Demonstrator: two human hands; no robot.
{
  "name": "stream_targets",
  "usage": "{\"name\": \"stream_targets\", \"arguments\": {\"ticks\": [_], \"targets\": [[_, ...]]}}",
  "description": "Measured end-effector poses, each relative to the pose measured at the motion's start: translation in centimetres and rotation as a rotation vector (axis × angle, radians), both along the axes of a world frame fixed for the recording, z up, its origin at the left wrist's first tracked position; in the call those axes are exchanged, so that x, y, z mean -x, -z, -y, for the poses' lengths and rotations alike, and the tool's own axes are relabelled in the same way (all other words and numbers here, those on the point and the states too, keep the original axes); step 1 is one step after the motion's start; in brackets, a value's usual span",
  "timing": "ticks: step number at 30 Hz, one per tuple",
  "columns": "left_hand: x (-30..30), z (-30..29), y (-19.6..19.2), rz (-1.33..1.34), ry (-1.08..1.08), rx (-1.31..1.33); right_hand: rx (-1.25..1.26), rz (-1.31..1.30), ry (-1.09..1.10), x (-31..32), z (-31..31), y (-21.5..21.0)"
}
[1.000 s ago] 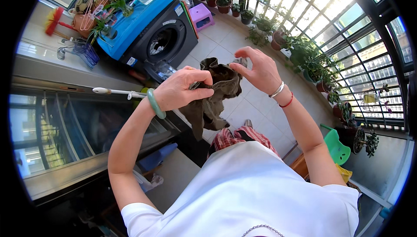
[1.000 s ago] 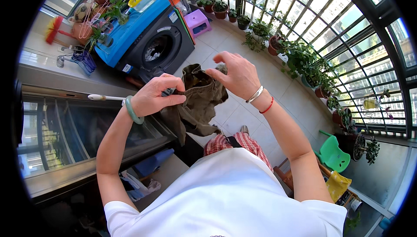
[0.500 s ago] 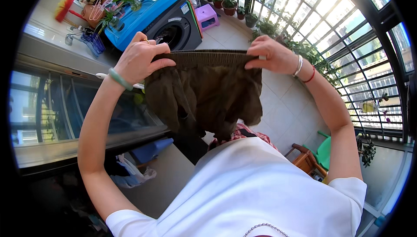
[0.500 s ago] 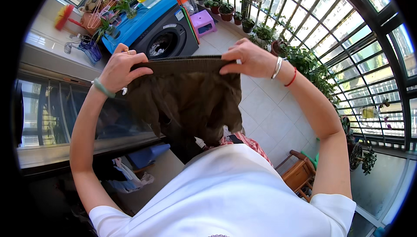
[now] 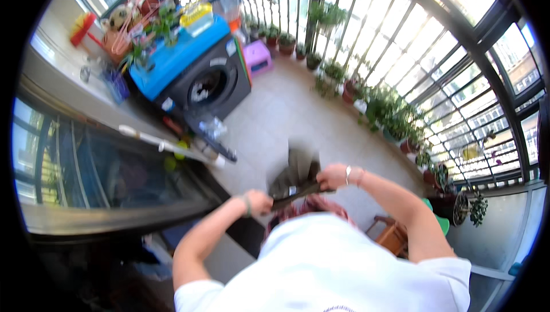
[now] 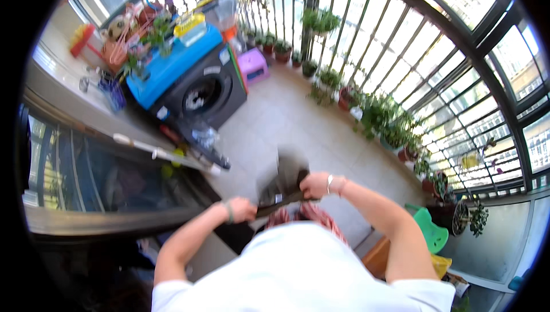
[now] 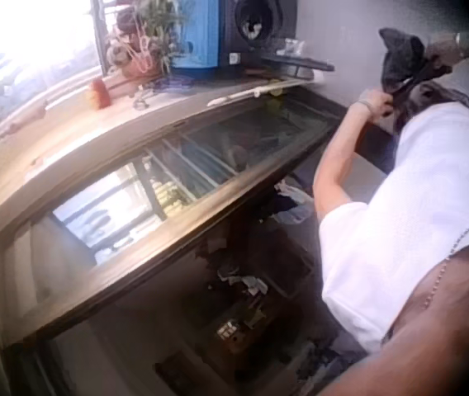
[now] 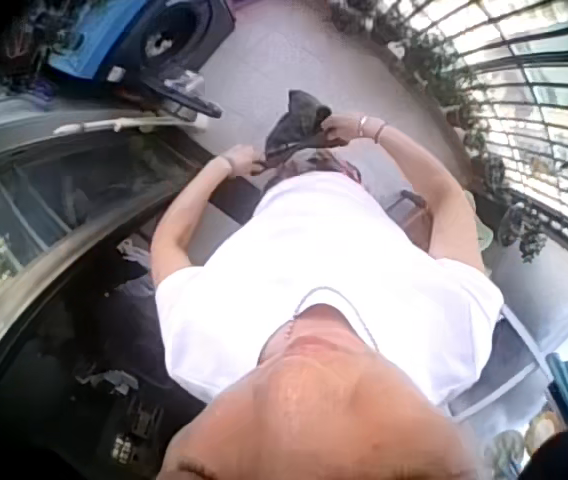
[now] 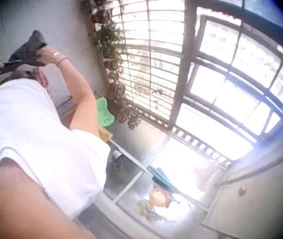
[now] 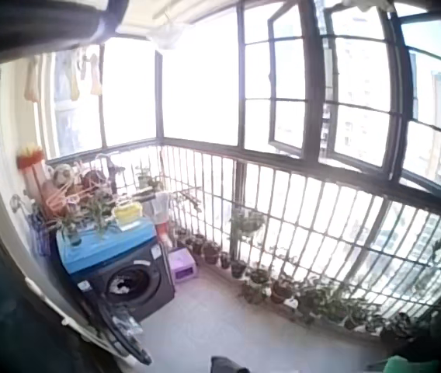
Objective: The person removes various garments from a washing machine, places each on a hanger, and hangs them on a nearby rack. Items handled include a grey t-shirt, a light blue t-shirt, a black t-shirt, brown shorts, a striped tank top, and a beige t-shirt.
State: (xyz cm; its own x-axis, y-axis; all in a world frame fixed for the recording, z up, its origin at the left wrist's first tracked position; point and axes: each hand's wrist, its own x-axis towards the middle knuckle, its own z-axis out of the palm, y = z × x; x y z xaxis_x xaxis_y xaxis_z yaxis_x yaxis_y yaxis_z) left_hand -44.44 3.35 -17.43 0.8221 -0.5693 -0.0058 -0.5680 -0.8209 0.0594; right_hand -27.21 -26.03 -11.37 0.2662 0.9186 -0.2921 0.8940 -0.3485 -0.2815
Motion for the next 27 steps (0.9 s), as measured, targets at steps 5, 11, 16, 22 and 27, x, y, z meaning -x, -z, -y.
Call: {"name": "stream_targets", "arguments": {"ticks": [5, 11, 16, 22, 27], "targets": [[-5.2, -4.9, -13.8, 0.248, -0.175, 0.234, -0.289, 0.033, 0.050, -5.5, -3.8, -9.3], [-7.6, -6.0, -24.5, 0.363, -0.115, 0.247, -0.350, 0.161, 0.005, -8.2, -5.7, -18.8], [-8.3, -6.6, -26.1, 0.428, -0.202, 0.099, -0.572, 0.174, -0.076, -7.6, -6.0, -20.7], [-9.3, -0.2, -29.2, 0.459, -0.177, 0.320, -0.742, 0.232, -0.228, -7.9, -6.8, -23.7], [-15.6, 2.0, -26.4, -0.228, -0.465, 0.912, -0.938, 0.355, -0.075, -7.8, -7.7, -22.7]]}}
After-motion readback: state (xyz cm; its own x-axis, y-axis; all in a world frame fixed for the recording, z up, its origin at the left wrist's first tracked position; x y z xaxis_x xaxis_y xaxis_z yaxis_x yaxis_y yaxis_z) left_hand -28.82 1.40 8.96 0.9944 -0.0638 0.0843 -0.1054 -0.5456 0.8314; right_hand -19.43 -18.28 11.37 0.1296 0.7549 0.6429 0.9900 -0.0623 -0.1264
